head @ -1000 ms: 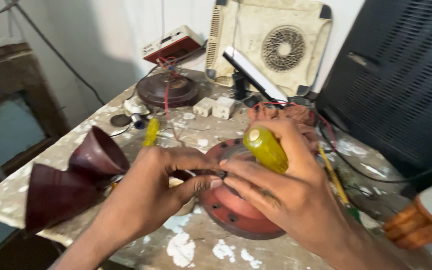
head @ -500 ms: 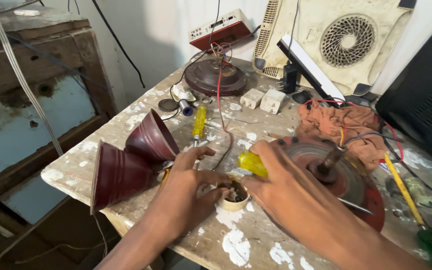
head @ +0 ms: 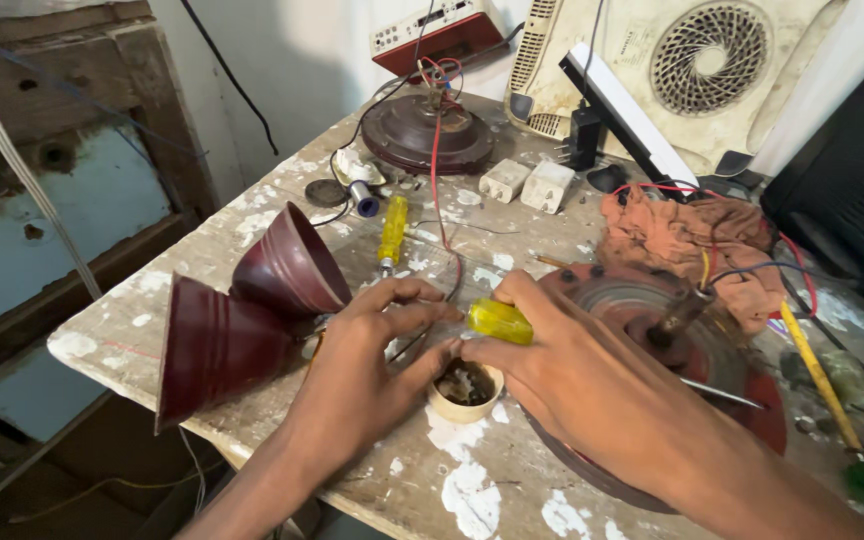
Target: The person uses a yellow-handled screwdriver to unscrew screws from the red base plate of a ceiling fan motor, placing the removed screws into a small cup on the workbench. They reposition the motor housing, handle a small spring and other fasteners, and continue loosening screws around the base.
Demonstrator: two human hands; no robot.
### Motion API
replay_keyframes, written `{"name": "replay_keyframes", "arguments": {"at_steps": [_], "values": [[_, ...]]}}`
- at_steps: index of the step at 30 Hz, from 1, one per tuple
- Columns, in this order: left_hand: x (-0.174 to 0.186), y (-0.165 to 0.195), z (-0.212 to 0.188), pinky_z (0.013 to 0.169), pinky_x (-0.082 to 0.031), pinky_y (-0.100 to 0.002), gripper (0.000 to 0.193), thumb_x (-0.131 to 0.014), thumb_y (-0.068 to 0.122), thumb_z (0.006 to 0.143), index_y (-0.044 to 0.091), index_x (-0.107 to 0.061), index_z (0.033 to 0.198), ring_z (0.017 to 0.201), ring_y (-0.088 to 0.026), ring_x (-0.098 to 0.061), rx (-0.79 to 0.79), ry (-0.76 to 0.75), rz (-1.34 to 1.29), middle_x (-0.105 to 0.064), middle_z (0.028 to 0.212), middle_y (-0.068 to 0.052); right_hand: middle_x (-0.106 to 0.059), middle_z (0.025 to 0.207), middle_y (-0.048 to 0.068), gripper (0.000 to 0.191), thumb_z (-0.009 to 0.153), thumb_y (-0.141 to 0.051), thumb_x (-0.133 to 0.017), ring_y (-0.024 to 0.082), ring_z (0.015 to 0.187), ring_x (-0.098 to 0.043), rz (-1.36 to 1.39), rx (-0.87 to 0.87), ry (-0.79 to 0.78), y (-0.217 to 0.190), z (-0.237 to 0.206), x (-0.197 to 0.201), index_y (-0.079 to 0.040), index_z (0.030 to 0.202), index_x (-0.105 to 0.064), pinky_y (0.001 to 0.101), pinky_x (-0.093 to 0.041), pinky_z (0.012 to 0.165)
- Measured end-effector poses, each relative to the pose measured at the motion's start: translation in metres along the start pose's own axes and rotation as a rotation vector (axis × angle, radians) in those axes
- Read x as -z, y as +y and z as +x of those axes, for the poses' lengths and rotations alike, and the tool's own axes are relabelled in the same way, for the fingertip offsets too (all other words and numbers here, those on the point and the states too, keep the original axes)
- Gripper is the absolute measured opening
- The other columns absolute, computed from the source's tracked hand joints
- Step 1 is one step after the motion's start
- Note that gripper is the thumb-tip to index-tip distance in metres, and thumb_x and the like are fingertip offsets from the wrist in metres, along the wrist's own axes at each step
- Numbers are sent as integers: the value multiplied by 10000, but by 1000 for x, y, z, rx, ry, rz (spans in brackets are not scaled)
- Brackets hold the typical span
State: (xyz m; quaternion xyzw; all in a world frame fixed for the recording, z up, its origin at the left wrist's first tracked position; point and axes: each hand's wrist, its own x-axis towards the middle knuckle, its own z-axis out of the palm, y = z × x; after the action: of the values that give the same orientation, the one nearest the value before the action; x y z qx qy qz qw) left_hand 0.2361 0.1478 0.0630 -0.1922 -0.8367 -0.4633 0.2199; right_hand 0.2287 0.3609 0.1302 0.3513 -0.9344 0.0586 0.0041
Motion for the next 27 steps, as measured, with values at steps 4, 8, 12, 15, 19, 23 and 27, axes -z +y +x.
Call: {"name": "replay_keyframes", "arguments": {"at_steps": [4, 8, 12, 15, 19, 23, 27], "values": [[-9, 23, 6, 944, -541, -387, 364, -753, 123, 825, 7, -742, 1171, 1125, -321, -692, -125, 19, 10, -704, 1226, -176, -529, 1204, 144, 351, 887, -61, -658, 275, 869, -695, 17, 256, 243, 3, -20, 18, -130, 1224, -722, 414, -568, 746], [-32, 58, 15, 774, -576, -334, 457, -800, 191, 806, -8, -701, 1205, 995, -275, -741, -108, -22, -94, -723, 1205, -148, -550, 1184, 124, 399, 873, -31, -678, 202, 879, -682, 35, 249, 320, 10, -54, 49, -166, 1248, -670, 294, -570, 677], [-71, 97, 26, 745, -603, -283, 580, -815, 210, 772, 5, -629, 1281, 857, -228, -767, -72, -107, -370, -747, 1035, -111, -571, 1096, 128, 340, 925, 26, -628, 182, 883, -645, -43, 285, 553, 23, -89, 84, -107, 1233, -572, 277, -545, 690], [-106, 124, 34, 766, -595, -297, 637, -817, 282, 817, 20, -578, 1346, 850, -213, -755, -24, -95, -605, -778, 960, -80, -539, 1093, 128, 339, 958, 27, -568, 139, 838, -600, 137, 219, 709, 40, -115, 103, -29, 1252, -407, 272, -535, 686], [-154, 150, 56, 658, -525, -406, 407, -732, 321, 901, -26, -634, 1089, 701, -291, -693, 13, 52, -384, -703, 800, -166, -494, 1024, 97, 241, 1107, 35, -483, 116, 797, -527, 340, 62, 825, 71, -140, 122, -9, 1319, -376, 236, -485, 692], [-174, 153, 64, 638, -469, -476, 313, -555, 279, 1019, -25, -627, 1036, 706, -393, -655, 153, 139, -337, -658, 763, -249, -492, 1035, 85, 289, 1104, 38, -472, 121, 814, -527, 550, 17, 913, 100, -145, 128, -38, 1361, -363, 233, -519, 747], [-176, 145, 77, 598, -458, -495, 300, -510, 211, 1033, -35, -624, 905, 706, -447, -637, 32, 254, -280, -643, 762, -271, -538, 1069, 96, 509, 1023, 79, -508, 126, 809, -566, 730, 83, 912, 130, -119, 122, -120, 1426, -271, 248, -532, 660]]}}
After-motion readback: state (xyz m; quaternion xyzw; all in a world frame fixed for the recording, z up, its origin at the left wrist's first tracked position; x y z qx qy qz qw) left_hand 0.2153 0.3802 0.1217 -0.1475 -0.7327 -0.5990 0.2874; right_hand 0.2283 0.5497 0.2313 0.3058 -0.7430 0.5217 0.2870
